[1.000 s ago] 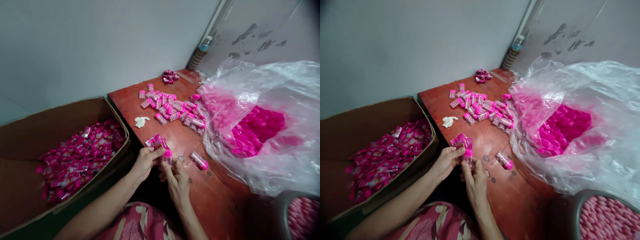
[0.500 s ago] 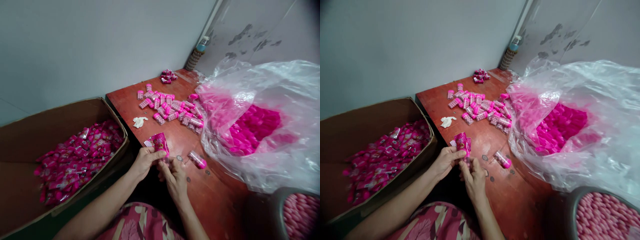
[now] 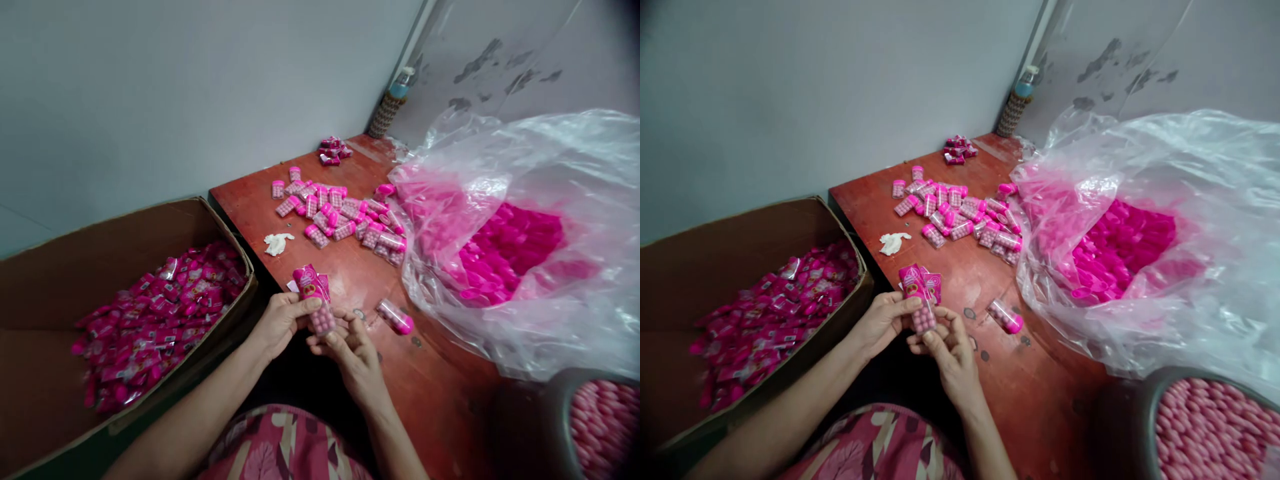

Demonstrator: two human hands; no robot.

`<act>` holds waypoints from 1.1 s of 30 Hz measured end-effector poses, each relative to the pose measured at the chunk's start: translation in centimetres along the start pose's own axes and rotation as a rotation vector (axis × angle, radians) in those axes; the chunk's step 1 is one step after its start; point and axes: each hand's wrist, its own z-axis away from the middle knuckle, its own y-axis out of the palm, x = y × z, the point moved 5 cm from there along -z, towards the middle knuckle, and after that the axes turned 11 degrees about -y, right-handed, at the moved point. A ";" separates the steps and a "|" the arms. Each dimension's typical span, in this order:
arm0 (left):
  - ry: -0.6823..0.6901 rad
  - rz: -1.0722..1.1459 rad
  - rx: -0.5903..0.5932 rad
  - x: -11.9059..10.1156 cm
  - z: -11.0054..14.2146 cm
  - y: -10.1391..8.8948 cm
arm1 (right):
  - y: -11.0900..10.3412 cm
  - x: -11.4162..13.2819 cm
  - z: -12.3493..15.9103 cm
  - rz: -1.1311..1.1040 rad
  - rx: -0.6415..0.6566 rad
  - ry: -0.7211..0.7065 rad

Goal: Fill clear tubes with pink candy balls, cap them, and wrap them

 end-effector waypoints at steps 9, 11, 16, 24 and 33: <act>0.022 0.086 0.089 0.1 2.4 -0.4 | 1.4 -0.7 -1.9 -0.091 0.029 0.032; 0.180 0.146 -0.020 -1.6 3.3 -2.2 | 1.4 -0.6 -2.2 -0.046 0.033 0.038; 0.540 -0.187 -0.362 -4.6 3.0 -4.9 | -1.1 -0.2 -2.5 0.069 -0.097 0.010; 0.870 -1.500 -0.548 -1.3 -2.5 -1.0 | -3.3 0.3 -1.7 0.302 -0.239 0.058; 1.095 -1.407 -0.557 -1.1 -0.9 -0.7 | -3.1 1.8 -4.3 0.586 -0.290 -0.178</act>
